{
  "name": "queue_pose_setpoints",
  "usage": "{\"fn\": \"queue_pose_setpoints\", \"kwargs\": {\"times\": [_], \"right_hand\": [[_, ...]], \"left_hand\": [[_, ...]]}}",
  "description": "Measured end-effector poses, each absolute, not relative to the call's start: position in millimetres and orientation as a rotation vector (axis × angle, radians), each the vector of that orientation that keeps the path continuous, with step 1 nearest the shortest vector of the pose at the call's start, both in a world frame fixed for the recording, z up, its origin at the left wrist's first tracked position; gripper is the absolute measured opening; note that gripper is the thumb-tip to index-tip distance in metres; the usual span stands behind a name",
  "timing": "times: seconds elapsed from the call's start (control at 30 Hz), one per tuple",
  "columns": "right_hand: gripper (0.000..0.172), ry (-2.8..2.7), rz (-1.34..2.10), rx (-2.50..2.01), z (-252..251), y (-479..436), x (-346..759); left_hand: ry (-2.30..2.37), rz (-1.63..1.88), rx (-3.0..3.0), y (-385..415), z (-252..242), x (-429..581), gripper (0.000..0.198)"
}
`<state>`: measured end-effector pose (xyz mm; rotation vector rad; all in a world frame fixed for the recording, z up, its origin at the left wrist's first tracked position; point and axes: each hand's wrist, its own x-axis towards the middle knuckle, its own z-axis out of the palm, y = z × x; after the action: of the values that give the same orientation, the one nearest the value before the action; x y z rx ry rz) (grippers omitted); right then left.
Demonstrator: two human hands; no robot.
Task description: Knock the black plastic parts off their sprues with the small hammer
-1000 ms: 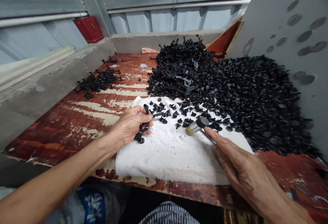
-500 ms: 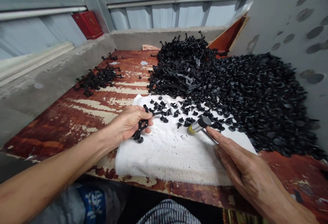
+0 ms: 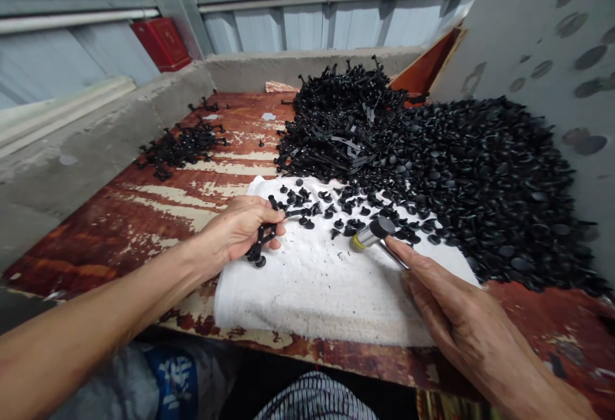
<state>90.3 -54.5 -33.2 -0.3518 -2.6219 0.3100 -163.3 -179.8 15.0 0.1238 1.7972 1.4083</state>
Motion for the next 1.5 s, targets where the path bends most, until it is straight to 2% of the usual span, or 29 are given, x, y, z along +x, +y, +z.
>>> {"fn": "queue_pose_setpoints", "kwargs": {"times": [0.73, 1.33, 1.5], "right_hand": [[0.062, -2.634, 0.35, -0.359, -32.8, -54.4, 92.1], [0.064, -2.632, 0.392, -0.37, -33.7, -53.8, 93.3], [0.057, -2.647, 0.393, -0.366, -30.4, -54.2, 91.7]], "left_hand": [[1.819, 1.378, 0.127, -180.2, 14.7, -164.8, 0.027], [1.867, 1.346, 0.11, -178.0, 15.4, -163.2, 0.029], [1.902, 1.313, 0.129, -173.4, 16.2, -168.0, 0.031]]}}
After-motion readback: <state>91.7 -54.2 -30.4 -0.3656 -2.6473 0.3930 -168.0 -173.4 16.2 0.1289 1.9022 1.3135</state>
